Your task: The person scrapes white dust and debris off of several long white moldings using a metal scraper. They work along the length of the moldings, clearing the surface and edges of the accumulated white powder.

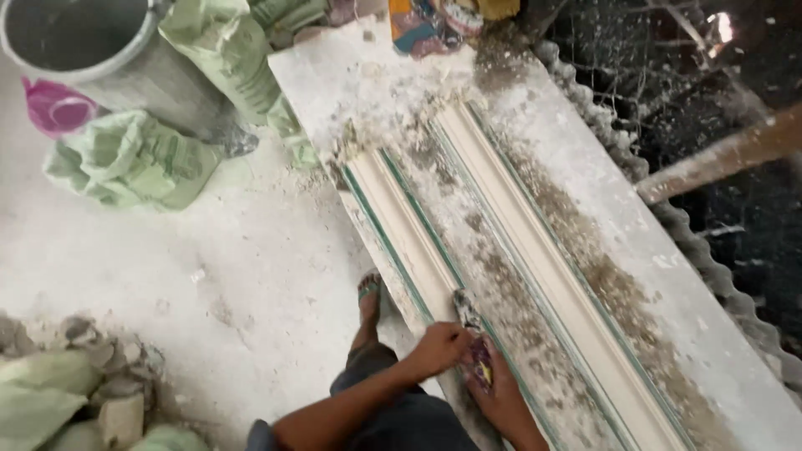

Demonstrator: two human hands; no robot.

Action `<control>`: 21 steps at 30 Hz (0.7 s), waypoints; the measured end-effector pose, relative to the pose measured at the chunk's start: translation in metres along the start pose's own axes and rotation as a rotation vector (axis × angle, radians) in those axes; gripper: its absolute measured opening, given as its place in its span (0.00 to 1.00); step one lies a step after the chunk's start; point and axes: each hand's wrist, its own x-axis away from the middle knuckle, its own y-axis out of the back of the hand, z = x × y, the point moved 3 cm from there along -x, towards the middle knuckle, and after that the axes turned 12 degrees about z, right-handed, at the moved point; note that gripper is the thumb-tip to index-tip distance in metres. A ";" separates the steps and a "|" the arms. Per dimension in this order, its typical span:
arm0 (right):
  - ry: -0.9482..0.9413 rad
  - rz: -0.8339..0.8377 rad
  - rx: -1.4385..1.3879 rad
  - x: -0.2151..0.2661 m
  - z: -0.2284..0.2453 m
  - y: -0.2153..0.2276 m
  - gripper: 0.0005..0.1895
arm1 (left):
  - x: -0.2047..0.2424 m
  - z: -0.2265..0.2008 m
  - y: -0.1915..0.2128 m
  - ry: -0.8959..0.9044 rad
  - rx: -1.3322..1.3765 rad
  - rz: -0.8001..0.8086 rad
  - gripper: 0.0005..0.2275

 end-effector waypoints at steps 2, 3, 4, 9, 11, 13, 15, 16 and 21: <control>-0.051 -0.043 -0.063 -0.044 0.020 -0.005 0.38 | -0.017 -0.029 0.050 0.009 0.073 0.051 0.15; -0.098 -0.075 -0.117 -0.061 0.026 -0.003 0.38 | -0.027 -0.043 0.067 0.015 0.155 0.091 0.16; -0.095 -0.069 -0.119 -0.088 0.058 0.004 0.38 | -0.038 -0.053 0.095 0.017 0.155 0.084 0.16; -0.476 -0.060 0.035 -0.148 0.127 0.020 0.31 | -0.057 -0.094 0.181 -0.067 -0.269 0.209 0.22; -0.498 -0.070 -0.015 -0.177 0.140 0.019 0.31 | -0.070 -0.110 0.221 -0.064 -0.332 0.226 0.22; -0.563 -0.078 -0.059 -0.182 0.134 0.017 0.30 | -0.073 -0.117 0.236 -0.053 -0.363 0.272 0.22; -0.532 -0.137 -0.077 -0.186 0.113 0.019 0.29 | -0.082 -0.127 0.250 -0.131 -0.497 0.130 0.19; -0.557 -0.160 -0.085 -0.190 0.112 0.023 0.29 | -0.081 -0.143 0.256 -0.138 -0.493 0.164 0.19; -0.436 -0.203 -0.009 -0.225 0.130 0.053 0.29 | -0.100 -0.146 0.274 -0.188 -0.705 -0.067 0.22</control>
